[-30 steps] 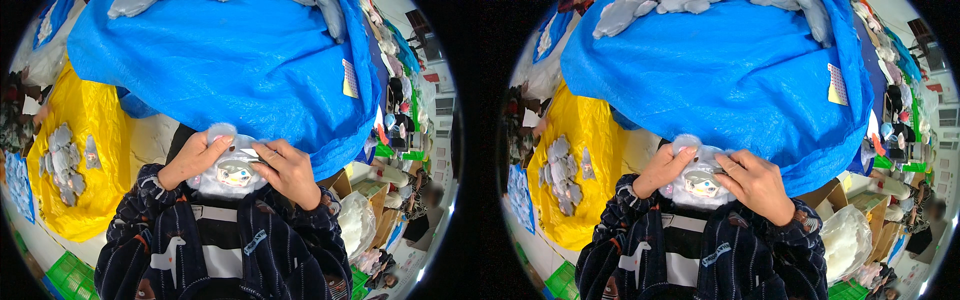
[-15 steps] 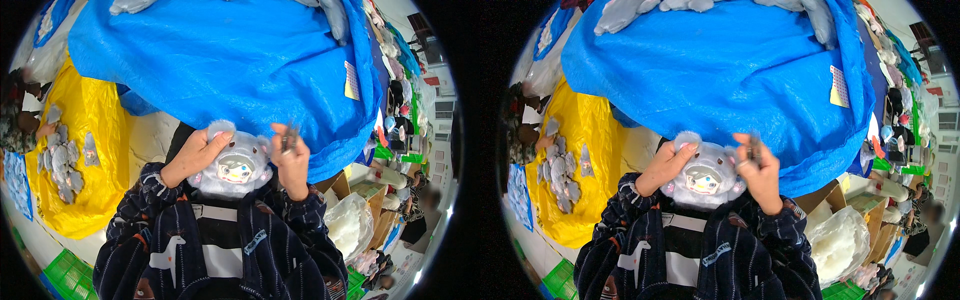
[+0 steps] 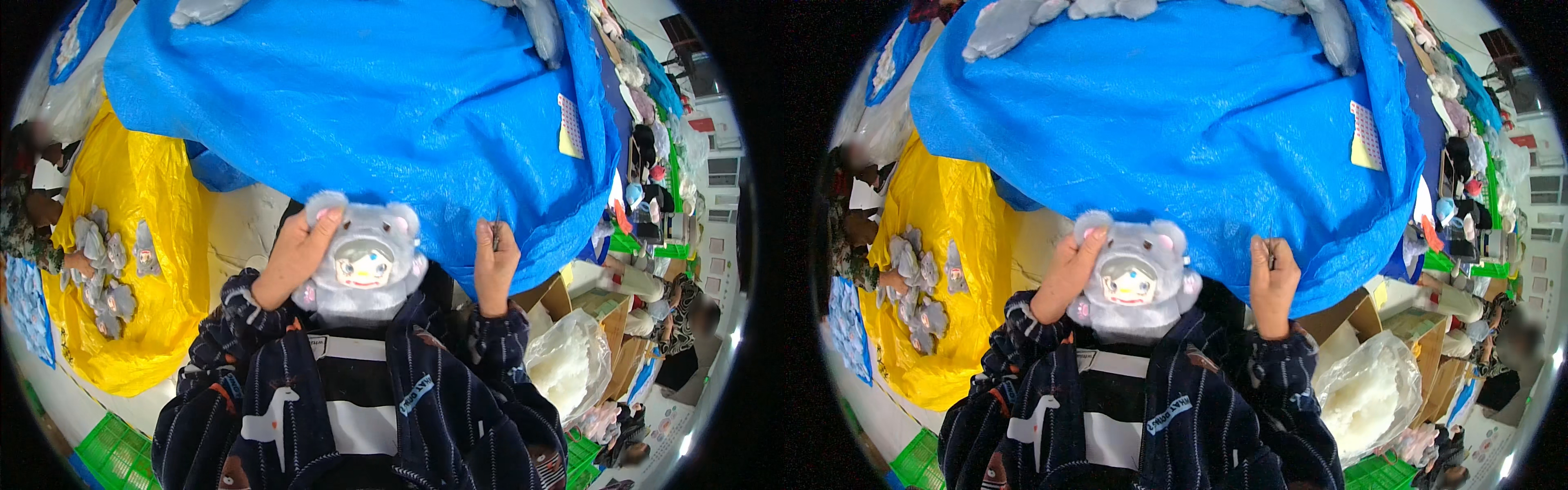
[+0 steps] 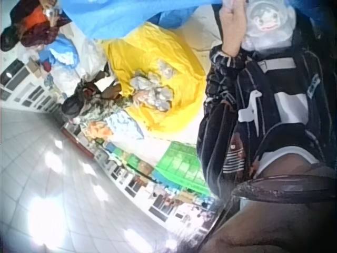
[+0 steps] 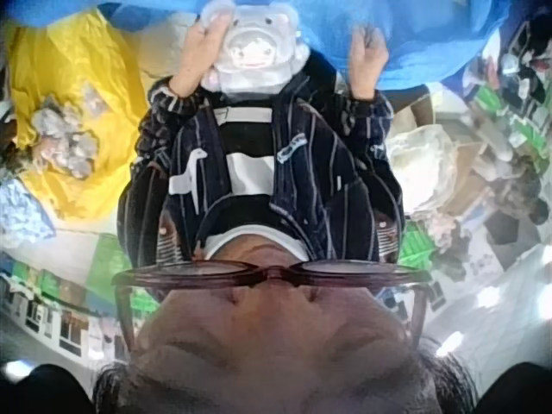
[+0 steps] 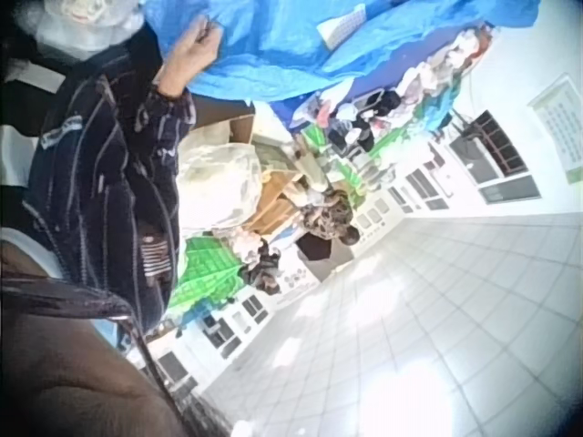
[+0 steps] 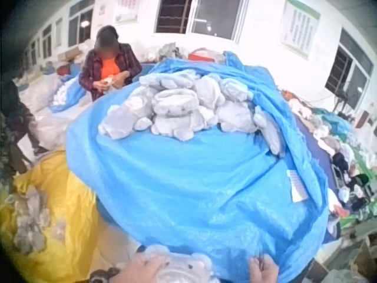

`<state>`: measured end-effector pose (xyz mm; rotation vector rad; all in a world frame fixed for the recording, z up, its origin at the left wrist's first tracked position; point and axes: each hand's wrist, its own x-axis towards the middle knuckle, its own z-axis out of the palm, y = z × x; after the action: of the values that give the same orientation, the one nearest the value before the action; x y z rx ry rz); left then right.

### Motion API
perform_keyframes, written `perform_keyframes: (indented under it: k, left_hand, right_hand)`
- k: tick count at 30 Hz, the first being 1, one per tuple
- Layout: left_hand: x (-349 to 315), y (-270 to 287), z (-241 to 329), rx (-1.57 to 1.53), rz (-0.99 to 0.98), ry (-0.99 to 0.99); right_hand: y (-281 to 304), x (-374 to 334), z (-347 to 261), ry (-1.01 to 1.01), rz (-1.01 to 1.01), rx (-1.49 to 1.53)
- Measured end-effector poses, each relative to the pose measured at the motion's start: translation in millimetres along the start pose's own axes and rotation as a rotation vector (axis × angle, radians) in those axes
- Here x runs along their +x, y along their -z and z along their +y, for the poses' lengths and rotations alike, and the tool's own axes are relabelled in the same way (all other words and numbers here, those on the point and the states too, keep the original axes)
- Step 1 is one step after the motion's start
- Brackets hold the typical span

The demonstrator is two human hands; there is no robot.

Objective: The person repeatedly picks up gray stuffed bear toys from a blue tarp, uses scissors to trim loose threads or fabric around the face and edges, and places the finished items back on the tarp. The process is repeated for multiple toys in a factory setting.

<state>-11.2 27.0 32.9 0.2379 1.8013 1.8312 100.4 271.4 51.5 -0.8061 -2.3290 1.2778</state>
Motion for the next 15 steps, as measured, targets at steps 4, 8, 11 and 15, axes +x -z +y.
perform_keyframes:
  k: [4,8,11,15]
  left_hand:
    - [7,5,-10,-0.194,0.039,0.196]
    - [6,5,-12,-0.313,0.018,0.29]
    - [-2,8,2,-0.282,-0.01,0.311]
    - [-25,16,-16,-0.974,-0.208,0.272]
  right_hand:
    - [7,-23,-6,-0.013,-0.137,0.142]
    - [4,-31,-8,-0.155,-0.294,0.227]
    - [-23,-34,-11,-0.099,-0.459,0.159]
    - [-27,-39,-12,-0.128,-0.473,0.127]
